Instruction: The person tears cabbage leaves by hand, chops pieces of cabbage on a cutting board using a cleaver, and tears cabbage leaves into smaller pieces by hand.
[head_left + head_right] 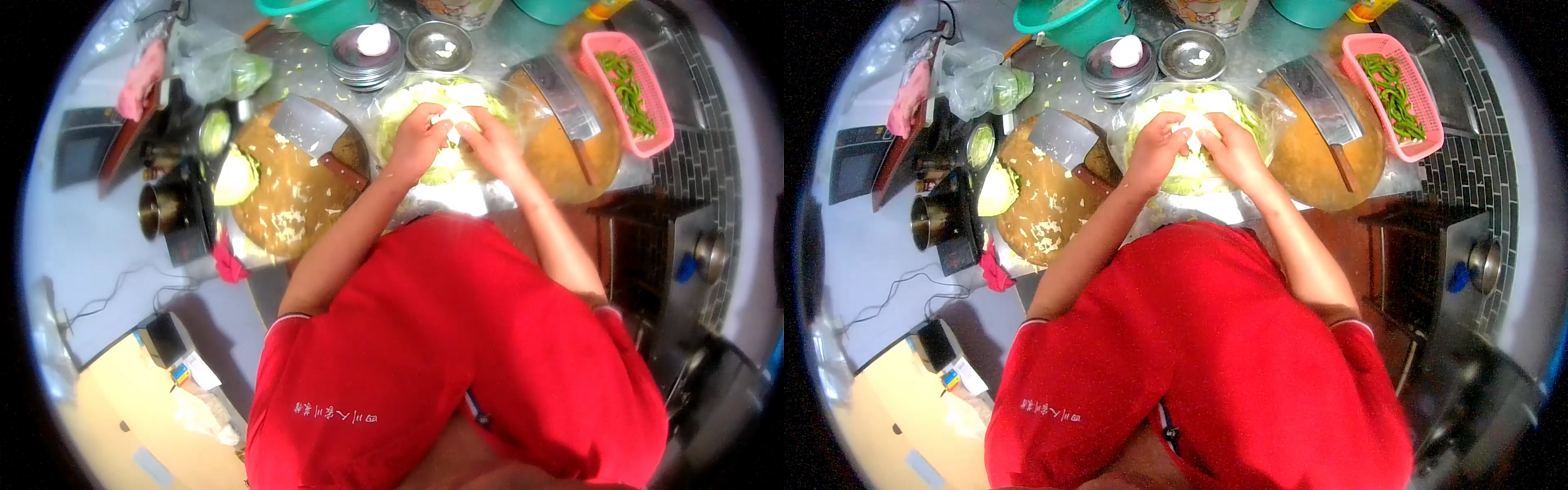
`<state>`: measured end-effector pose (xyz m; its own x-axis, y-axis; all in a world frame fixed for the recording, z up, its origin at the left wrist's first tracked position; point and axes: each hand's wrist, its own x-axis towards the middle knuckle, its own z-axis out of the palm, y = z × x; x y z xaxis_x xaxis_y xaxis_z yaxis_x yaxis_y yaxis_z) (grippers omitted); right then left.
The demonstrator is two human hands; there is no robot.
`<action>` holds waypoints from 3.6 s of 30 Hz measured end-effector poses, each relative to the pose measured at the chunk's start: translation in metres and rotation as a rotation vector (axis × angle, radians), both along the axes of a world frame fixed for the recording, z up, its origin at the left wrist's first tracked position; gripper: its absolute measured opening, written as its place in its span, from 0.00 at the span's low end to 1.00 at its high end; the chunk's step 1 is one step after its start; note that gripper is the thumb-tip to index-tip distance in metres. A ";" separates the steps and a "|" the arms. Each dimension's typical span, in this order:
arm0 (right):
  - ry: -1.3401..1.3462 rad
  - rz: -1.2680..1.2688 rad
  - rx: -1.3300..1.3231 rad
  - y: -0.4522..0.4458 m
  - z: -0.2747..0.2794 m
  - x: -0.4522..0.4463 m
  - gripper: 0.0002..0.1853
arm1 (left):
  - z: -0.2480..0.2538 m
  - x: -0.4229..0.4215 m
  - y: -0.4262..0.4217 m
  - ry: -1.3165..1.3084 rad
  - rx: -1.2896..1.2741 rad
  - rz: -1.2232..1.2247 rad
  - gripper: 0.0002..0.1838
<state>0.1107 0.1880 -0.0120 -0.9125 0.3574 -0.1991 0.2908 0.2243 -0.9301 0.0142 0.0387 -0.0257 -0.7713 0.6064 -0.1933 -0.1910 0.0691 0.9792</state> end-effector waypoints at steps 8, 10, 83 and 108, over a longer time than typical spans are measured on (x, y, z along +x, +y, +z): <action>-0.036 -0.153 -0.490 -0.009 0.007 -0.006 0.12 | 0.026 -0.008 -0.007 0.049 -0.069 -0.198 0.12; -0.137 -0.227 -0.704 -0.009 0.012 -0.008 0.12 | 0.023 -0.005 -0.005 0.393 -0.016 -0.176 0.11; -0.031 0.085 0.624 0.014 -0.003 -0.030 0.13 | 0.008 -0.004 0.019 0.862 -0.360 0.141 0.12; -0.220 -0.127 -0.648 0.035 -0.008 -0.004 0.13 | -0.026 0.024 0.005 0.904 -0.192 -0.162 0.19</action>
